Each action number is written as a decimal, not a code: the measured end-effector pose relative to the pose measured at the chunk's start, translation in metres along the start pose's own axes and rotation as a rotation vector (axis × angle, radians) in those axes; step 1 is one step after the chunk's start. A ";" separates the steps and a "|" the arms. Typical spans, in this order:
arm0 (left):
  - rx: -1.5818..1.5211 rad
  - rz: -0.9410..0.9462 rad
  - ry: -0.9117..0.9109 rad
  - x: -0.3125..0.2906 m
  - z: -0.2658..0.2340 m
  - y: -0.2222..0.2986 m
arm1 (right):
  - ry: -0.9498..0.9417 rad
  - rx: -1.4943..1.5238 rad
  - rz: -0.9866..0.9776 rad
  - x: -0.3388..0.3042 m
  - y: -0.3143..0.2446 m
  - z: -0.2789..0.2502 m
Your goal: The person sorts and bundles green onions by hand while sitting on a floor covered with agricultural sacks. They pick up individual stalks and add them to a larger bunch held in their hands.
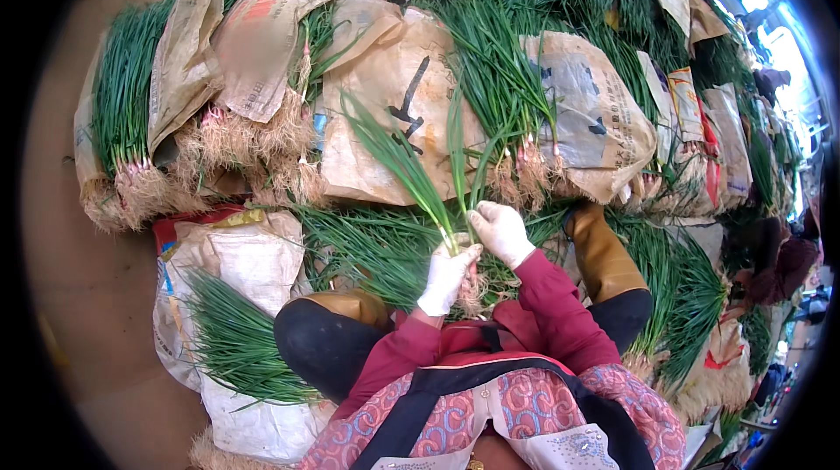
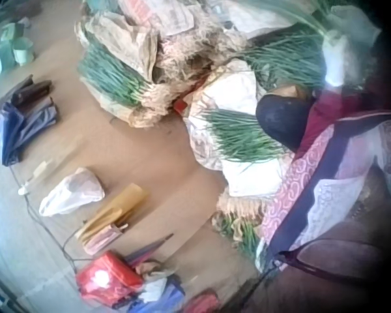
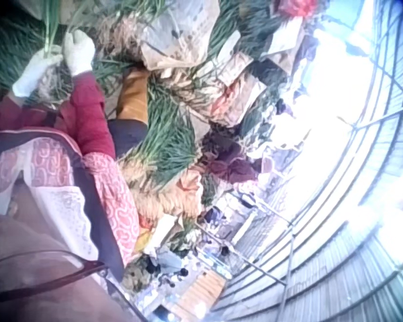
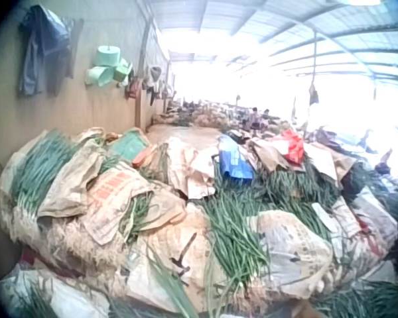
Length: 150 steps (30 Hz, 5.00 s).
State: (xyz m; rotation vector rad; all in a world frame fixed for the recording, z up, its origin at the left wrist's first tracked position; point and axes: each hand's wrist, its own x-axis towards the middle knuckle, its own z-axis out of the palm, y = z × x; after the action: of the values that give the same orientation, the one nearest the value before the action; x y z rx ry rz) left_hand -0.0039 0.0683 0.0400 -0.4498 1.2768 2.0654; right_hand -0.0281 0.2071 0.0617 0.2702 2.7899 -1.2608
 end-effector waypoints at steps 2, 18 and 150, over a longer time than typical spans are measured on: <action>0.043 0.028 -0.022 0.000 -0.004 0.003 | -0.026 -0.092 -0.090 -0.008 -0.010 0.005; -0.357 0.130 -0.220 0.003 0.002 0.013 | 0.196 -0.037 0.251 0.098 0.061 -0.032; -0.321 -0.044 -0.051 0.006 -0.011 -0.016 | 0.041 0.912 0.401 -0.030 -0.001 0.021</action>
State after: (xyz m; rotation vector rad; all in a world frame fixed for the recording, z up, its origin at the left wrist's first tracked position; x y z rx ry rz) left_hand 0.0024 0.0652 0.0212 -0.5571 0.8994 2.2366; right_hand 0.0005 0.1865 0.0525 0.8343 1.8281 -2.2765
